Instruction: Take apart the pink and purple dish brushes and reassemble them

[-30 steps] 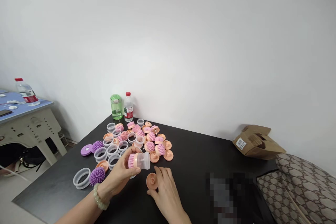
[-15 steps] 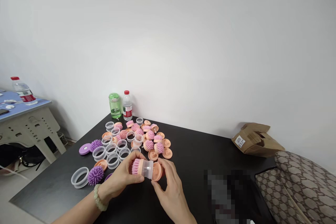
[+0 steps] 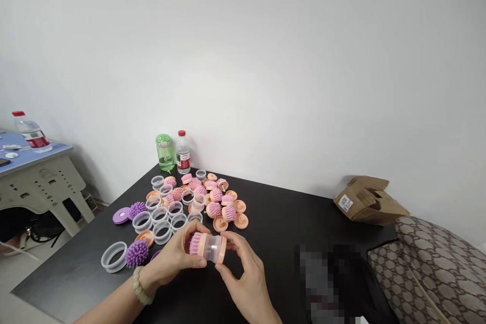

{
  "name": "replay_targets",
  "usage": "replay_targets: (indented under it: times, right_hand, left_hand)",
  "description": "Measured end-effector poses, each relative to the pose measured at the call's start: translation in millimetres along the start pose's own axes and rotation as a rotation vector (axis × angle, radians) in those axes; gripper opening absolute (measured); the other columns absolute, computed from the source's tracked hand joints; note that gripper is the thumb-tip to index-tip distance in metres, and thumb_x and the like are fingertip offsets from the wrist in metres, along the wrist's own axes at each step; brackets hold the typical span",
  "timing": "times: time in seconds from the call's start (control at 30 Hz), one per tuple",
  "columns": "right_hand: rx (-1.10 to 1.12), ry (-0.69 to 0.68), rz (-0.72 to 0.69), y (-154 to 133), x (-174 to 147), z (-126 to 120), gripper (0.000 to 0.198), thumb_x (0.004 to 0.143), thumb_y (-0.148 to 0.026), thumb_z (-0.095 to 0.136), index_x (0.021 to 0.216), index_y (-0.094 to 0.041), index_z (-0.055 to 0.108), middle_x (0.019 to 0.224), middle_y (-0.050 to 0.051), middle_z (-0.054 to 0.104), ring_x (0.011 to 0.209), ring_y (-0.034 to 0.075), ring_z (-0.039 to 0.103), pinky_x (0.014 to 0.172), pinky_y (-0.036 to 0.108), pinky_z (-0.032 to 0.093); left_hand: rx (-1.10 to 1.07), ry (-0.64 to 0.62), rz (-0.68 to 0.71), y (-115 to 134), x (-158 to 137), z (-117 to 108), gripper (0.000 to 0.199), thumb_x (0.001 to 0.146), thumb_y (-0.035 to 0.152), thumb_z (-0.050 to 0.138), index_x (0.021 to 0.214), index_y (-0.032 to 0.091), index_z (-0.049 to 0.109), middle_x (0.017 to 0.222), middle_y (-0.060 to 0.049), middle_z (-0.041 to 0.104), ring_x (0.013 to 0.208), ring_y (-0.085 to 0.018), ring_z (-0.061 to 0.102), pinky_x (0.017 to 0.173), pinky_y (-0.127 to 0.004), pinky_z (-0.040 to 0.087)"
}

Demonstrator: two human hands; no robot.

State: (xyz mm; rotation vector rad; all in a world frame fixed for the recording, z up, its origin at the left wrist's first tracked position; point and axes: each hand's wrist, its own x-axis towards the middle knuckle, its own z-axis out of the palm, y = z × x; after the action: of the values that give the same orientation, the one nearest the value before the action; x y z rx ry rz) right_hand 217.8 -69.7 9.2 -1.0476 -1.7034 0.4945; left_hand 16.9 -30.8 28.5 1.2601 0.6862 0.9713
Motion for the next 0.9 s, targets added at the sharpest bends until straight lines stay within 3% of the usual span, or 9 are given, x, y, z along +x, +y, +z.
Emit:
replay_targets:
  times: [0.27,0.5,0.77,0.9]
  right_hand:
    - [-0.151,0.018,-0.204,3.5,0.4,-4.4,0.041,0.087,-0.023,0.071,0.127,-0.028,0.062,0.122,0.006,0.072,0.111,0.024,0.07,0.096,0.033,0.059]
    - [-0.156,0.012,-0.266,4.3,2.4,-5.2,0.041,0.09,-0.025,0.07,0.13,-0.028,0.062,0.124,0.007,0.072,0.112,0.023,0.07,0.096,0.033,0.059]
    - [-0.139,0.03,-0.342,2.2,3.4,-5.5,0.043,0.091,-0.021,0.067,0.133,-0.028,0.062,0.126,0.008,0.071,0.113,0.025,0.07,0.095,0.036,0.06]
    - [-0.145,0.023,-0.387,2.0,4.4,-6.7,0.044,0.091,-0.014,0.066,0.133,-0.026,0.062,0.127,0.009,0.071,0.115,0.025,0.069,0.095,0.037,0.06]
  left_hand:
    - [0.069,0.022,-0.013,-1.3,0.2,-4.3,0.06,0.052,0.038,0.094,0.094,0.016,0.058,0.083,0.002,0.058,0.071,-0.011,0.045,0.063,-0.022,0.033]
    - [0.026,0.015,-0.045,-1.2,0.5,-3.5,0.058,0.052,0.038,0.094,0.092,0.014,0.059,0.08,0.002,0.059,0.068,-0.01,0.046,0.061,-0.021,0.034]
    - [-0.097,-0.011,-0.105,-2.8,0.5,-0.7,0.053,0.054,0.036,0.094,0.085,0.014,0.058,0.074,-0.001,0.066,0.062,-0.014,0.061,0.061,-0.026,0.048]
    - [-0.141,-0.027,-0.113,-3.4,0.9,0.1,0.051,0.058,0.039,0.093,0.083,0.014,0.056,0.071,-0.003,0.068,0.059,-0.013,0.063,0.059,-0.024,0.048]
